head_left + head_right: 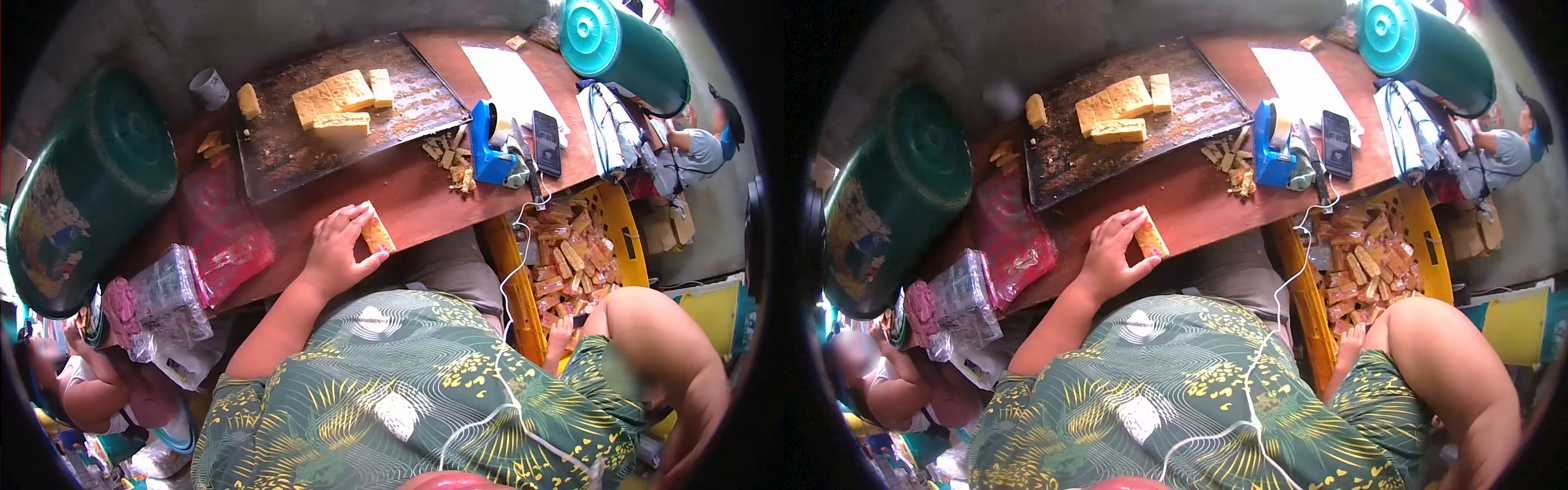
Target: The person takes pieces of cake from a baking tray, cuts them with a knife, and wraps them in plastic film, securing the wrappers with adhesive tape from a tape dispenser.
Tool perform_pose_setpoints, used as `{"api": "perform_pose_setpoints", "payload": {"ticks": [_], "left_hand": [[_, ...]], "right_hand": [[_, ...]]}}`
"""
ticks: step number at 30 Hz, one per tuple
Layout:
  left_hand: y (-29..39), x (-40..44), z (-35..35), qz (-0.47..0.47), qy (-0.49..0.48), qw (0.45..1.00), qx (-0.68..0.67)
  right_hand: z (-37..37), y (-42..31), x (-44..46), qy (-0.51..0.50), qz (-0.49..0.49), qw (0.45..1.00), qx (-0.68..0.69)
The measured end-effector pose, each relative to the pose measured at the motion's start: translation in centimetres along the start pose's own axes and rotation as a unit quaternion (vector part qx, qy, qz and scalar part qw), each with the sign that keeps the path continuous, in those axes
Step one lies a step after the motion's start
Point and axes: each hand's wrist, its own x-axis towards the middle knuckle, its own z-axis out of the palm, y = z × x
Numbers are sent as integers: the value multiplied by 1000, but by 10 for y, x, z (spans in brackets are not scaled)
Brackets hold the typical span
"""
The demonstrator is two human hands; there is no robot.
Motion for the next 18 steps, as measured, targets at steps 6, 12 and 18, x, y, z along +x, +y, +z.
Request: {"api": "perform_pose_setpoints", "payload": {"ticks": [6,12,18], "left_hand": [[2,0,3,-4,9,1000,13],[2,-4,6,33,44,996,65],[0,-4,8,47,61,996,41]], "right_hand": [[-18,18,-70,246,68,966,-53],[65,221,-383,418,623,651,-111],[77,242,-348,423,757,490,-91]]}}
